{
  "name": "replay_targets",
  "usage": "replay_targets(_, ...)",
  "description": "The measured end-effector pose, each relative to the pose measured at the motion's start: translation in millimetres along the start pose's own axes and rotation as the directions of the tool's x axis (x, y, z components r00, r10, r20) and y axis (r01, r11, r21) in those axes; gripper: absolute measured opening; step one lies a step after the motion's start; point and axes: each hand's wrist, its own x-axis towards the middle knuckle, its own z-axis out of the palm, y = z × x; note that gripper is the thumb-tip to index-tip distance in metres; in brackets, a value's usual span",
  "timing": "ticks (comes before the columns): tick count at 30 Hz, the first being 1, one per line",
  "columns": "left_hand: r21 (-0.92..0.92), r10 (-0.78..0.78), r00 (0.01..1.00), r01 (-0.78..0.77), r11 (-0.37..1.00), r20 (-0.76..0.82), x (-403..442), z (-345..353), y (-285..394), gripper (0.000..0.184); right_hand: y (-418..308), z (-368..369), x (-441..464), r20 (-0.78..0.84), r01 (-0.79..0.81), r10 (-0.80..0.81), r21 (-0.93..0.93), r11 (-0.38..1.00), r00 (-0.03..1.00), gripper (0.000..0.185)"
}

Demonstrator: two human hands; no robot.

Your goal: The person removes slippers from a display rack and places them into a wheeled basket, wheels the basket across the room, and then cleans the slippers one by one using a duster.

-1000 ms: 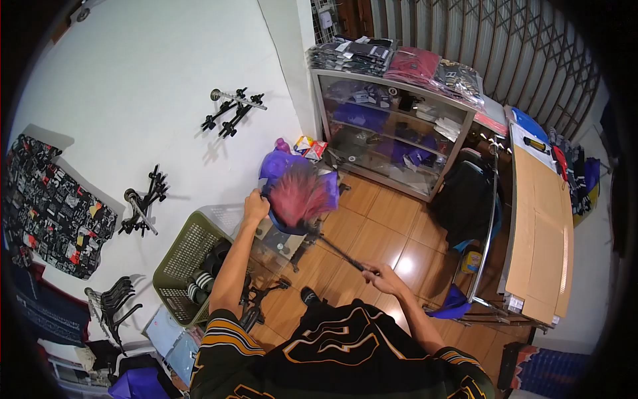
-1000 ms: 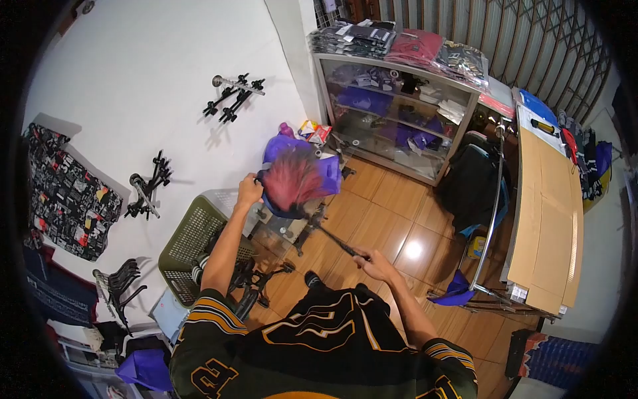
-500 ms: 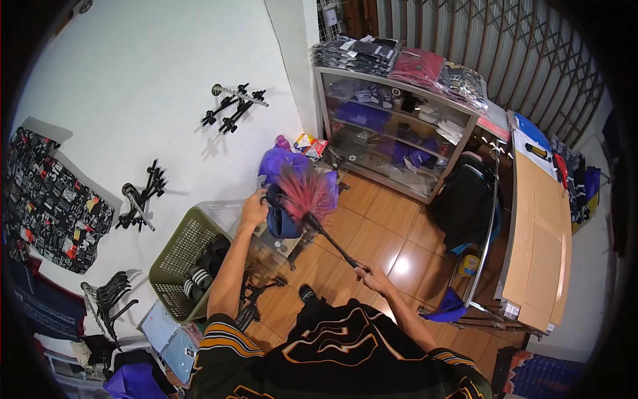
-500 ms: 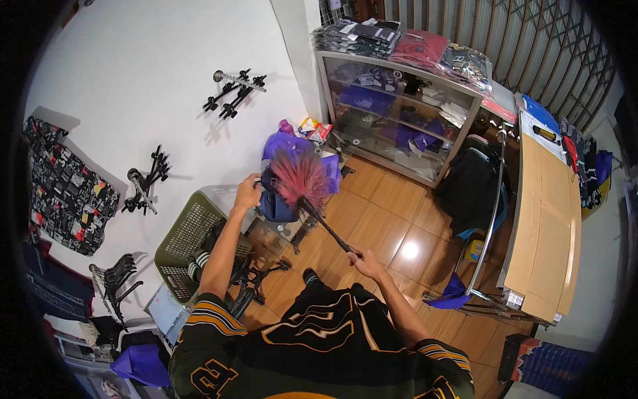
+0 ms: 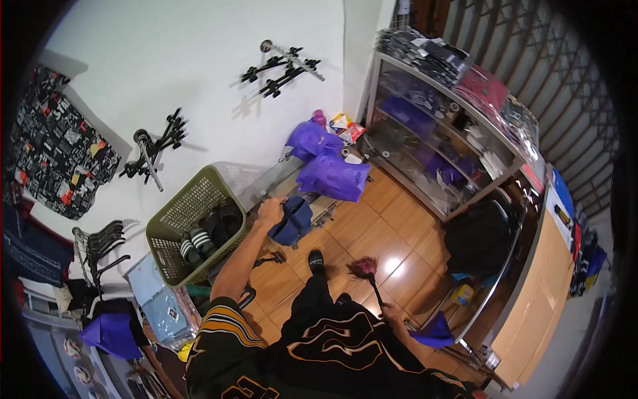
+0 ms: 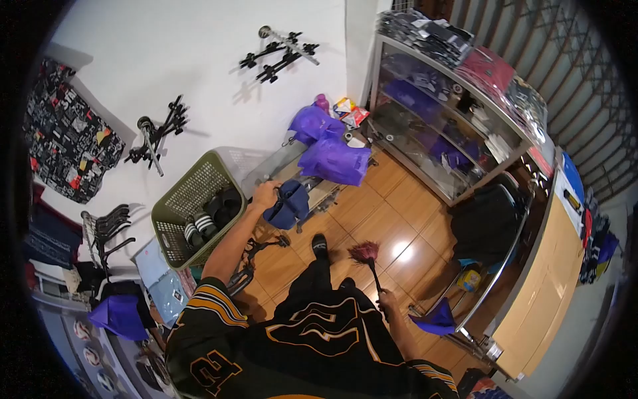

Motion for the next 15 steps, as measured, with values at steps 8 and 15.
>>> replay_targets(8, 0.015, -0.192, 0.968, 0.192, 0.981, 0.164, 53, 27, -59, 0.042, 195, -36, 142, 0.341, 0.517, -0.435, -0.759, 0.396, 0.833, 0.027)
replay_targets(15, -0.024, -0.245, 0.95, 0.254, 0.967, 0.195, 134, 62, -135, 0.04, -20, -36, 34, 0.026, -0.141, 0.148, -0.18, 0.974, 0.989, 0.025)
